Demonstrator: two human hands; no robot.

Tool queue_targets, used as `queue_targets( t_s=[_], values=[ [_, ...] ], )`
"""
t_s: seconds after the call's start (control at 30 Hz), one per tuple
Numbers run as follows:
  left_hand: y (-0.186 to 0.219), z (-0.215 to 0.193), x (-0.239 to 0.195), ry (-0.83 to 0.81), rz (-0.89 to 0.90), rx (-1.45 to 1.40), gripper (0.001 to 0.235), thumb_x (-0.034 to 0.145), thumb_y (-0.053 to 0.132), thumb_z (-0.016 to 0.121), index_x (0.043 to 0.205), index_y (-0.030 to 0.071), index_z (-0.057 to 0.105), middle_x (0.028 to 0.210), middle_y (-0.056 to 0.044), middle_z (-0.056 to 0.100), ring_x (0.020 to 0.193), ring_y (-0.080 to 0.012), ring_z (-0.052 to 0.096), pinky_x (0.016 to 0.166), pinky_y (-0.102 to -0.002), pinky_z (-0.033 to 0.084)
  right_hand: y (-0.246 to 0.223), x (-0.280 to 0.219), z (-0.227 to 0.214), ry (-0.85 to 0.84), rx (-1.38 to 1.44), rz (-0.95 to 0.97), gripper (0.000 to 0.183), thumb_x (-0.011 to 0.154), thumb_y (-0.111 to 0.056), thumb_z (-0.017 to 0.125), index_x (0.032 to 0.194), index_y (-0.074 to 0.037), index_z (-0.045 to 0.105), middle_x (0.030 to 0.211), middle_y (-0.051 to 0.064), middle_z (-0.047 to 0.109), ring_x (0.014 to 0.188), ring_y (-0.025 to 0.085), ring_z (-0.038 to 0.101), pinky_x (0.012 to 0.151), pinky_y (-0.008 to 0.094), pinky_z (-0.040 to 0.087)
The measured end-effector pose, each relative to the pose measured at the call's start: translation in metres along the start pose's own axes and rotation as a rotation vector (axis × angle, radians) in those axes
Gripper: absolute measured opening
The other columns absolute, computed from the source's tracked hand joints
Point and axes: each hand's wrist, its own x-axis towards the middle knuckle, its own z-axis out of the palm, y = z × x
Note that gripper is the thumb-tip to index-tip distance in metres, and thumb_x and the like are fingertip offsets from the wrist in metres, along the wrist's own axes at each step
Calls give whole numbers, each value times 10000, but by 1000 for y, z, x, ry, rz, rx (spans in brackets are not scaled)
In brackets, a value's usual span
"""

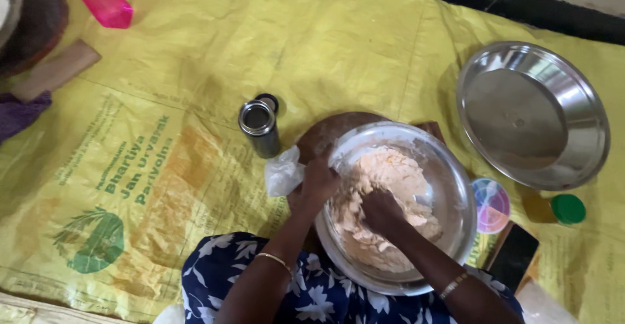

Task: The person kneads dough in a large metal bowl using both hands. They occasionally add water from a black thermos to adjust the dough's consistency.

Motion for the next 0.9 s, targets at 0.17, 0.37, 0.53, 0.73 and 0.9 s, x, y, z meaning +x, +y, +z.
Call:
queue_targets(
  t_s=[0.17, 0.37, 0.53, 0.73, 0.9],
  values=[
    [0, -3, -5, 10, 6, -46, 753, 758, 36, 600, 1499, 117, 503, 1079, -315, 701, 1008, -480, 684, 927, -526, 545, -3, 29, 17, 304, 23, 254, 351, 731, -305, 789, 901, -8, 709, 966, 209, 687, 975, 377, 665, 824, 502, 532],
    [-9, -1, -10, 80, 79, -94, 717, 764, 39, 625, 1467, 46, 483, 1129, -324, 692, 1057, -480, 681, 939, -520, 547, 0, 26, 19, 605, 415, 499, 349, 744, -270, 786, 947, -1, 696, 977, 240, 697, 964, 403, 658, 854, 515, 527],
    [-9, -13, -13, 88, 43, -64, 758, 770, 20, 576, 1517, 83, 466, 1194, -314, 675, 1074, -487, 659, 928, -542, 530, 19, -41, -2, 976, 533, 212, 304, 787, -114, 692, 1075, -19, 711, 1059, 202, 717, 1027, 423, 648, 905, 535, 515],
    [5, -24, -13, 48, -45, -60, 752, 769, 77, 608, 1506, 113, 464, 1148, -302, 690, 1066, -470, 669, 955, -528, 530, 11, -91, 18, 479, 138, 33, 329, 733, -71, 738, 1057, -32, 700, 1037, 218, 704, 1032, 435, 641, 923, 534, 520],
    [3, -19, -13, 84, -37, -52, 744, 775, 76, 601, 1506, 115, 473, 1166, -302, 686, 1078, -466, 667, 959, -529, 525, 45, -96, 16, -71, 600, 379, 287, 790, -165, 755, 1043, -37, 707, 1083, 163, 691, 993, 282, 727, 869, 408, 632]
  ],
)
